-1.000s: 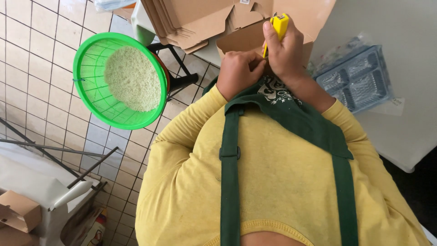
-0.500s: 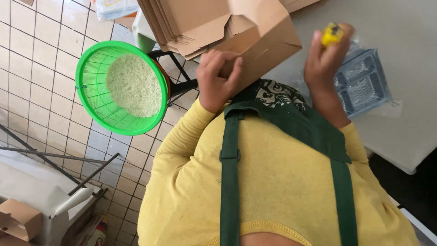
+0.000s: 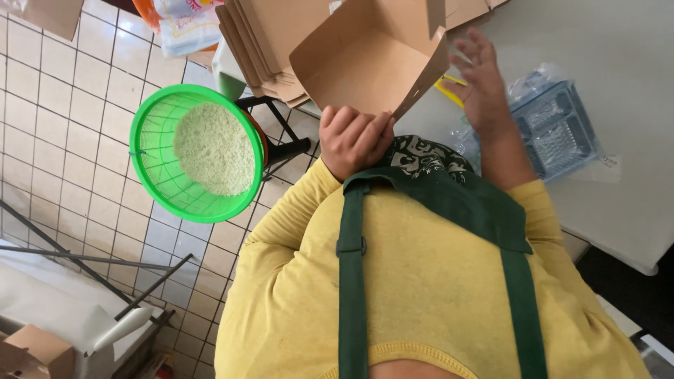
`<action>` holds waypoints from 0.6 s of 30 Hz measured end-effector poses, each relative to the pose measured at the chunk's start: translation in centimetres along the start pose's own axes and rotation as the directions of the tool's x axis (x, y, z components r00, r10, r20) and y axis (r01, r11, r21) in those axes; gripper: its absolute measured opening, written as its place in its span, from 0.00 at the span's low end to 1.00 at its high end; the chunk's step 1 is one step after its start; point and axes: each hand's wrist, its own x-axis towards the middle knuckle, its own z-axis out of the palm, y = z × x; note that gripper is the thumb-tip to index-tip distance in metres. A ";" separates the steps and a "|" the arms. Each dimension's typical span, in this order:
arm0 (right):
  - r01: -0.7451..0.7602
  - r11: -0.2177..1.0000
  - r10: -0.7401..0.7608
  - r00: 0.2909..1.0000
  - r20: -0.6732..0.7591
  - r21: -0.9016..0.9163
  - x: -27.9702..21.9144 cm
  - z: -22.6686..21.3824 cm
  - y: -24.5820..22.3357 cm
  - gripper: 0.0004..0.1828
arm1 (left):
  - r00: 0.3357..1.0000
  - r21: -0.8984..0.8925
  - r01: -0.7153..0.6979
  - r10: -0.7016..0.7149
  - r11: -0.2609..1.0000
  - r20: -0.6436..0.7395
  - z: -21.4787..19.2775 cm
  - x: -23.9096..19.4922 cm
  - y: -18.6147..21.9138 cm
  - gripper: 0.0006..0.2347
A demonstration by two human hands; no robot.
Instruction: Assemble cardboard food boxes and insert plastic compartment trays using a stapler.
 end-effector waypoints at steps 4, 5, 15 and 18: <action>-0.054 0.985 0.039 0.995 0.095 0.167 0.6 7.9 -9.1 0.44 | 0.982 0.079 -0.171 0.164 0.982 0.092 1.7 -0.7 0.2 0.08; -0.022 0.993 0.018 0.999 0.041 0.119 1.1 7.3 -8.2 0.40 | 0.947 0.025 -0.303 0.298 0.952 0.122 2.1 -0.7 0.3 0.09; 0.220 0.957 -0.194 0.970 0.148 -0.188 -0.2 -3.1 -4.1 0.29 | 0.736 -0.478 0.677 -0.504 0.560 0.451 1.0 0.7 -5.9 0.45; 0.351 0.880 -0.257 0.919 0.300 -0.321 0.4 6.2 -13.0 0.23 | 0.725 -0.626 0.662 -0.140 0.413 0.674 2.6 -2.7 -12.3 0.39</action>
